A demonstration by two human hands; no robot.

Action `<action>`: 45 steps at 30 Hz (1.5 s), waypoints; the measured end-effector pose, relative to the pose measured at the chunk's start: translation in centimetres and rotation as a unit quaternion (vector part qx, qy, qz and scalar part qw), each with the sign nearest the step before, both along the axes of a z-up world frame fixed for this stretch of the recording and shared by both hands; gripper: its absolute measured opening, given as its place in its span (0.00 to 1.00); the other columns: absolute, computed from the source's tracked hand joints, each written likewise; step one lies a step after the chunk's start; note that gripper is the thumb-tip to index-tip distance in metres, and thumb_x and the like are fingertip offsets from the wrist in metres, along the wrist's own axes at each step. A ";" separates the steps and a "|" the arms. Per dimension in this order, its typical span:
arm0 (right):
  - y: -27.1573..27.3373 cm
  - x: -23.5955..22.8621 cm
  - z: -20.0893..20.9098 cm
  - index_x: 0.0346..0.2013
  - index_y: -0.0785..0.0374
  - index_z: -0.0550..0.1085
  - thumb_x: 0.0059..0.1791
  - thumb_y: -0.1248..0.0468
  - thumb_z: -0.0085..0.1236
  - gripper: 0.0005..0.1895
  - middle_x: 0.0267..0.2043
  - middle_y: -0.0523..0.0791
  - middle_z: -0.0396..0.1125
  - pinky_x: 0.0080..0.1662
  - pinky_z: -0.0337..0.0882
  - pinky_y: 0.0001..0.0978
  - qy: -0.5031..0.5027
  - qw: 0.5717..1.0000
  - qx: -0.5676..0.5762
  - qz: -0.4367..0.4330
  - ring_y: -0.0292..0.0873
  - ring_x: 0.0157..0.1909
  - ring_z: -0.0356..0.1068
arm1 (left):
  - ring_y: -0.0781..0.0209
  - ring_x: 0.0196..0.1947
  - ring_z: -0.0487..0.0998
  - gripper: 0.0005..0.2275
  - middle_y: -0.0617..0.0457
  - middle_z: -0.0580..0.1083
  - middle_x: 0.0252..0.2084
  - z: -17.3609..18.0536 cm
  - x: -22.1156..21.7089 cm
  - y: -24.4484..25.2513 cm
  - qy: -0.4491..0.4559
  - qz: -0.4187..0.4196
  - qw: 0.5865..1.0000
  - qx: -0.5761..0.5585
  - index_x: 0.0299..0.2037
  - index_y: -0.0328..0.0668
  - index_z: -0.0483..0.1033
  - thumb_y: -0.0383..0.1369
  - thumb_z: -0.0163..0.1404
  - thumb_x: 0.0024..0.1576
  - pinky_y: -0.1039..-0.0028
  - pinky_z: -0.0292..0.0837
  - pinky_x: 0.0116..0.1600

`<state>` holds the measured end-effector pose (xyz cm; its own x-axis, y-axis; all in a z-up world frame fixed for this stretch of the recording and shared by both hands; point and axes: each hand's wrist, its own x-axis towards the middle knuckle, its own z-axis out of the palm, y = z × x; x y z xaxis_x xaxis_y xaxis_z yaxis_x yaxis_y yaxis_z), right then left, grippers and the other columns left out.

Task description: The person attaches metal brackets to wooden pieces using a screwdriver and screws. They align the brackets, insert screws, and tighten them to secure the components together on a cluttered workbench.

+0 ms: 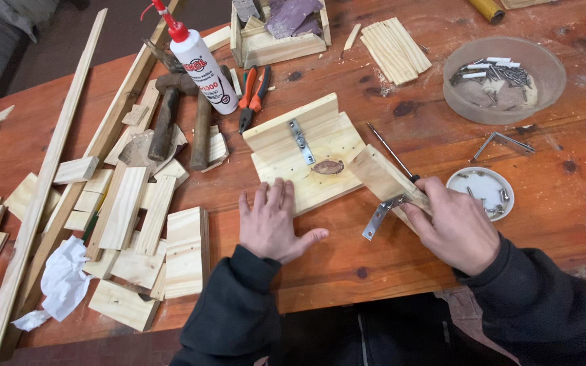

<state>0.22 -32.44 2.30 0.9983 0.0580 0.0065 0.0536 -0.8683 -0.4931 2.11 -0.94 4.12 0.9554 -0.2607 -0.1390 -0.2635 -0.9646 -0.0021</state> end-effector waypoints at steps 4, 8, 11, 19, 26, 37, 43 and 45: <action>0.3 -0.1 1.2 0.51 0.56 0.72 0.48 0.49 0.59 0.21 0.36 0.53 0.77 0.47 0.71 0.49 0.019 0.999 0.028 -0.027 0.58 0.43 0.76 | 0.45 0.57 0.67 0.54 0.43 0.67 0.60 -1.6 -2.9 -1.2 -0.122 -0.010 0.992 0.029 0.68 0.33 0.62 0.78 0.24 0.49 0.40 0.55 0.60; 0.2 0.7 2.2 0.41 0.58 0.76 0.48 0.59 0.64 0.10 0.34 0.41 0.77 0.40 0.65 0.29 0.061 0.974 0.214 -0.052 0.35 0.34 0.69 | 0.46 0.44 0.69 0.60 0.43 0.71 0.47 -1.9 -6.7 -4.3 -0.223 -0.027 0.973 -0.050 0.61 0.25 0.69 0.81 0.21 0.41 0.53 0.60 0.45; -0.3 1.7 0.5 0.47 0.63 0.73 0.52 0.66 0.60 0.10 0.43 0.44 0.74 0.43 0.70 0.28 0.091 0.918 0.383 -0.049 0.36 0.42 0.71 | 0.48 0.40 0.66 0.61 0.45 0.69 0.43 -2.1 -9.0 -6.6 -0.237 -0.038 0.967 -0.081 0.61 0.21 0.69 0.81 0.24 0.39 0.54 0.59 0.43; 0.0 0.3 2.2 0.57 0.67 0.70 0.51 0.71 0.51 0.19 0.54 0.52 0.73 0.47 0.70 0.38 0.227 0.803 0.527 -0.162 0.47 0.49 0.72 | 0.54 0.38 0.74 0.17 0.54 0.76 0.35 5.0 -6.7 -2.6 -0.287 -0.105 0.866 -0.395 0.40 0.43 0.78 0.47 0.59 0.53 0.63 0.66 0.42; 0.0 -1.8 1.8 0.62 0.69 0.70 0.49 0.75 0.50 0.25 0.59 0.51 0.72 0.55 0.67 0.36 0.250 0.770 0.559 -0.181 0.45 0.54 0.69 | 0.49 0.57 0.79 0.41 0.42 0.76 0.59 2.1 3.9 2.7 0.138 0.237 0.744 -0.610 0.67 0.41 0.69 0.62 0.40 0.48 0.65 0.76 0.60; 0.9 2.1 0.6 0.52 0.67 0.73 0.52 0.70 0.53 0.13 0.50 0.48 0.72 0.54 0.68 0.34 0.250 0.847 0.462 -0.077 0.41 0.52 0.69 | 0.50 0.72 0.66 0.50 0.45 0.64 0.74 2.6 -1.0 2.3 0.274 0.201 0.711 -0.616 0.75 0.44 0.54 0.69 0.24 0.45 0.60 0.63 0.70; 0.6 6.1 -2.5 0.46 0.63 0.73 0.52 0.68 0.57 0.08 0.43 0.44 0.71 0.48 0.68 0.30 0.232 0.864 0.447 -0.005 0.36 0.45 0.69 | 0.54 0.63 0.69 0.51 0.42 0.68 0.67 2.1 -5.8 3.7 0.172 0.146 0.864 -0.451 0.75 0.43 0.52 0.72 0.20 0.47 0.64 0.57 0.68; 1.5 6.9 -1.1 0.45 0.63 0.73 0.52 0.67 0.58 0.08 0.42 0.44 0.72 0.45 0.68 0.30 0.244 0.870 0.429 -0.001 0.36 0.43 0.69 | 0.58 0.50 0.81 0.53 0.42 0.78 0.58 1.7 -7.2 3.6 0.166 0.156 0.870 -0.437 0.76 0.43 0.52 0.73 0.21 0.45 0.68 0.67 0.60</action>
<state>7.12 -30.98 1.19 0.8944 0.2389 -0.3782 -0.3450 -0.1699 -0.9231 -5.04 2.69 5.84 0.9434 -0.1416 -0.3000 0.1651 -0.5840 0.7948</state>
